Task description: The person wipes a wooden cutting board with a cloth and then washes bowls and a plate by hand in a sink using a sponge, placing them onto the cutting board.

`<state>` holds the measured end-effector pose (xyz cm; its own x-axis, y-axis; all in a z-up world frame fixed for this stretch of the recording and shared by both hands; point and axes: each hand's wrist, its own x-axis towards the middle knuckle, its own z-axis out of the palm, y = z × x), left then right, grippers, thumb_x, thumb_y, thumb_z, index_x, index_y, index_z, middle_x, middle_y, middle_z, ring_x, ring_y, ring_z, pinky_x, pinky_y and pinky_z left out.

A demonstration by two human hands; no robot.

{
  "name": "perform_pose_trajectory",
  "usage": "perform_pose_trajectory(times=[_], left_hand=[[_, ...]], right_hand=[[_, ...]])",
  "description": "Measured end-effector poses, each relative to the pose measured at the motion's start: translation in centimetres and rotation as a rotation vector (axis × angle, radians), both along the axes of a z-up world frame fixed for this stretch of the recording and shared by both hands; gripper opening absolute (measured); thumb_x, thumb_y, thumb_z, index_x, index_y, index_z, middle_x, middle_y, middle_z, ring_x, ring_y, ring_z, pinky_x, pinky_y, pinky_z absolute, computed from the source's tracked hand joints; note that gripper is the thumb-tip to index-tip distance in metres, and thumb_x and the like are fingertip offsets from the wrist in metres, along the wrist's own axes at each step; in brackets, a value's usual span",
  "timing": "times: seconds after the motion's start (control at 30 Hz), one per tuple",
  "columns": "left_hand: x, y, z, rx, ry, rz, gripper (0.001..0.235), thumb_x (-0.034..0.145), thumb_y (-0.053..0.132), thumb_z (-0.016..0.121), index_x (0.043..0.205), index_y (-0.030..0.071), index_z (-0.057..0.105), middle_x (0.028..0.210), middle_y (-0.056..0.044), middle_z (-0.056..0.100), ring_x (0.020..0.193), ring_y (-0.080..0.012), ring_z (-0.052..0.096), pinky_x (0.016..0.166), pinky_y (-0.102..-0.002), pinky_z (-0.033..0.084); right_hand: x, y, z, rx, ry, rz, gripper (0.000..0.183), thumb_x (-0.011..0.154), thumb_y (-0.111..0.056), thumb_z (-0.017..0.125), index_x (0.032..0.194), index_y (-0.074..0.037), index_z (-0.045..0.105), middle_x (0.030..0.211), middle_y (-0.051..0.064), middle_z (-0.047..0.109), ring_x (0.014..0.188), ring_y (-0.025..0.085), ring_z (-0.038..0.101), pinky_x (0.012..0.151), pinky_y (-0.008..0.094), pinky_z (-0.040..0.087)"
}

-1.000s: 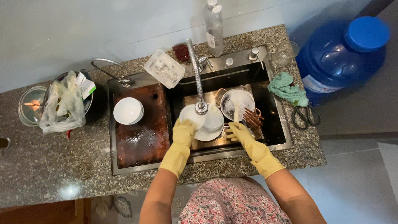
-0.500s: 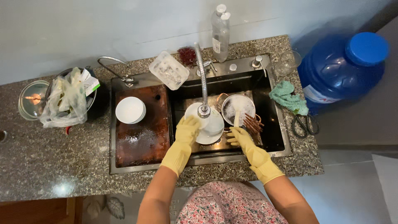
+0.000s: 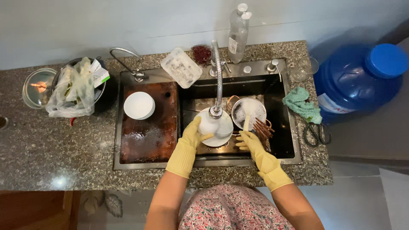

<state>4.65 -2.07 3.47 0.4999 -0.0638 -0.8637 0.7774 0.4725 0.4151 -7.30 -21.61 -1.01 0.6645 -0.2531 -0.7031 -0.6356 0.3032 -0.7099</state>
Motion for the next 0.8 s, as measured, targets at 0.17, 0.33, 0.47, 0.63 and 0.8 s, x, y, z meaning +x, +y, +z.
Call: perform_pose_trajectory(times=[0.17,0.33,0.47,0.63,0.8], left_hand=[[-0.9,2.2,1.1,-0.026,0.018,-0.035,0.05,0.098,0.03,0.058,0.141,0.009,0.042,0.145,-0.02,0.045,0.131,-0.0461,0.047,0.096,-0.066,0.049],[-1.2,3.1,3.1,-0.027,-0.006,-0.023,0.051,0.097,0.031,0.059,0.142,0.011,0.042,0.149,-0.018,0.042,0.132,-0.0436,0.045,0.093,-0.066,0.051],[-1.8,4.4,0.4,0.023,-0.118,-0.123,0.051,0.094,0.027,0.065,0.138,0.009,0.045,0.136,-0.022,0.05,0.118,-0.0494,0.055,0.08,-0.07,0.056],[-0.9,7.1,4.4,0.497,-0.44,-0.488,0.036,0.084,0.042,0.074,0.114,0.025,0.064,0.111,-0.006,0.066,0.103,-0.0323,0.067,0.076,-0.046,0.063],[2.9,11.1,5.6,1.049,-0.702,-0.521,0.044,0.081,0.04,0.078,0.119,0.02,0.07,0.113,-0.014,0.067,0.11,-0.0327,0.064,0.094,-0.045,0.057]], right_hand=[[0.0,0.5,-0.2,-0.127,-0.013,0.073,0.045,0.094,-0.038,0.062,0.129,-0.011,0.06,0.114,0.021,0.07,0.087,0.032,0.074,0.068,0.036,0.062],[0.7,0.6,-1.3,-0.192,-0.018,0.145,0.045,0.092,-0.038,0.064,0.128,-0.012,0.061,0.113,0.019,0.071,0.086,0.03,0.074,0.07,0.034,0.062],[0.8,1.0,-1.0,-0.619,-0.022,0.375,0.044,0.091,-0.047,0.062,0.131,-0.029,0.062,0.13,0.003,0.065,0.115,0.021,0.064,0.097,0.035,0.055],[2.5,4.2,2.0,-1.297,-0.438,0.6,0.061,0.084,-0.027,0.069,0.14,-0.011,0.054,0.144,0.021,0.051,0.133,0.037,0.048,0.108,0.047,0.044],[5.1,5.9,0.7,-1.519,-0.309,0.99,0.055,0.084,-0.048,0.062,0.128,-0.016,0.064,0.15,0.011,0.046,0.143,0.038,0.035,0.111,0.052,0.036]])
